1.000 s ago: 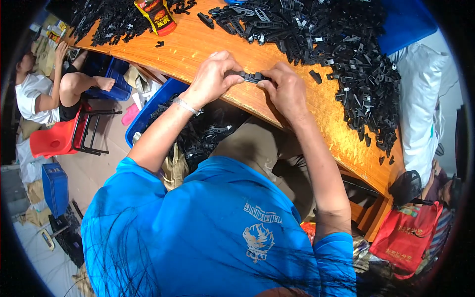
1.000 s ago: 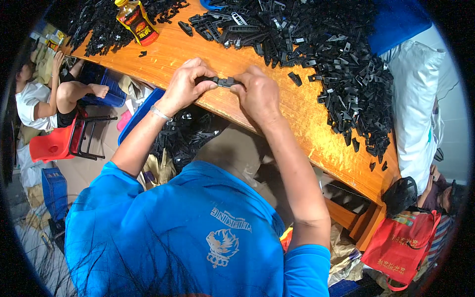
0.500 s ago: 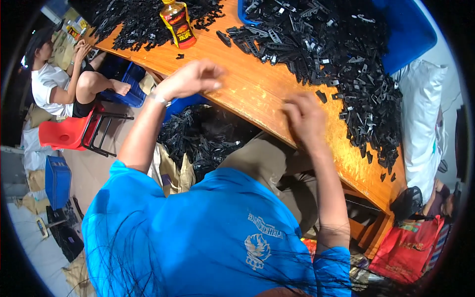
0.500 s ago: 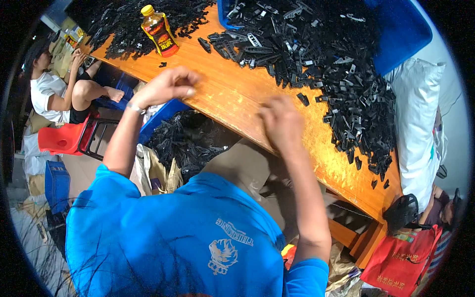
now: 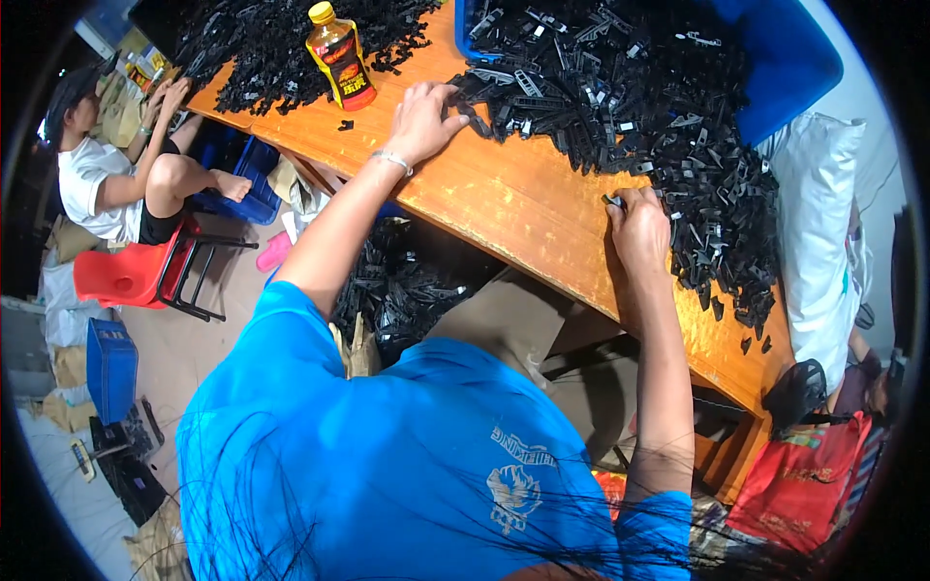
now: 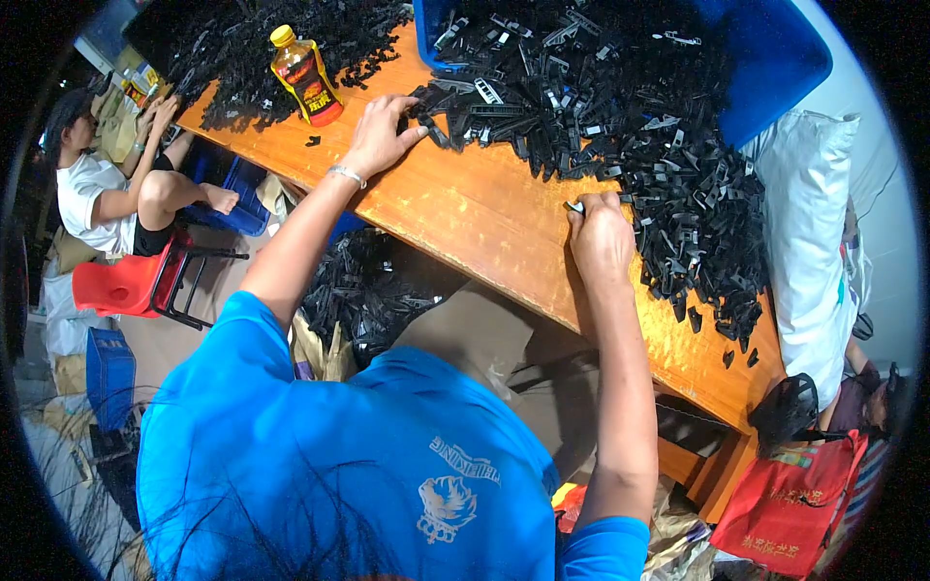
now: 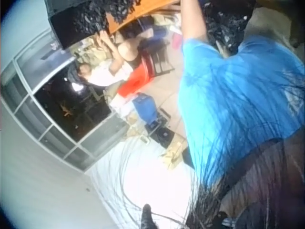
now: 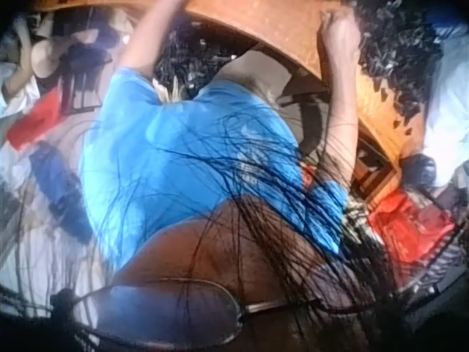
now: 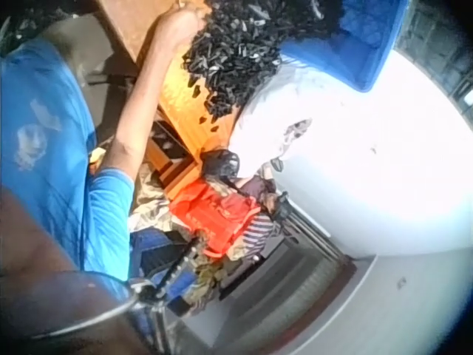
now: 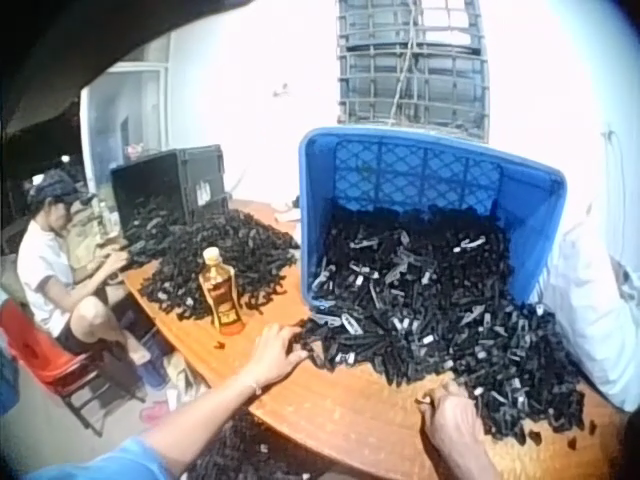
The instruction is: The person assembles plastic components by snapping pieces together by hand, pulls additional plastic parts from a bin onto the workbench, and continues assembling the components.
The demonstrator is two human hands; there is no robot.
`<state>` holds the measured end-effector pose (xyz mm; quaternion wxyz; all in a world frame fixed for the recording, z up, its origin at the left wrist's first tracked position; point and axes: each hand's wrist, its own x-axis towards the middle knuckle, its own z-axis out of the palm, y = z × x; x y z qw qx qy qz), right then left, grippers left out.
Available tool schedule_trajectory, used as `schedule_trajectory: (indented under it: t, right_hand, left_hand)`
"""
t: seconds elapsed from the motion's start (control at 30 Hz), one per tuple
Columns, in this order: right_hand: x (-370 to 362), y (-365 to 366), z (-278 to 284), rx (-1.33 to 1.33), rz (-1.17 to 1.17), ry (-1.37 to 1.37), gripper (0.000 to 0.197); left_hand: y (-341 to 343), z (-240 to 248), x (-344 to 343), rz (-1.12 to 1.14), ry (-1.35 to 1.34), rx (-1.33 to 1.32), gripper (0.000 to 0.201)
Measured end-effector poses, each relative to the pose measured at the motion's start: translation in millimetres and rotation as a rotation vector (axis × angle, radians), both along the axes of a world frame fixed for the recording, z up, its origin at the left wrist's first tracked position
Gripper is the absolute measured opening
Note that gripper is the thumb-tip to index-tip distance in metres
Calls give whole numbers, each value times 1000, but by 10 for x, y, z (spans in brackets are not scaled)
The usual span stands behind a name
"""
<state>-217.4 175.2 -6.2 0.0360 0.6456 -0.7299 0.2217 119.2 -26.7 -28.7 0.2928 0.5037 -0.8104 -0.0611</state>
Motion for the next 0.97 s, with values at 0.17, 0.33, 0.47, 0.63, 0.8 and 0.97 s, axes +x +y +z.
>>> schedule_trajectory:
  t: [0.17,0.33,0.47,0.63,0.8,0.97]
  right_hand:
    - [206,72,165,-14,67,-63,18]
    - [128,96,95,0,100,14,13]
    - [75,175,103,-62,177,43,14]
    - [277,314,316,-14,266,-155,16]
    - [458,416,395,48,285,-172,16]
    - [402,396,193,192,250,-35,16]
  left_hand:
    - [569,10,-137,-156,50,-11,60]
    - [844,105,-17,-248,181,26,64]
    - [925,135,101,-168,198,30,53]
    - [970,133,153,-111,157,-17,33]
    - [1174,153,172,-100,371,277,31]
    - [1327,295,65,-247,191,355,29]
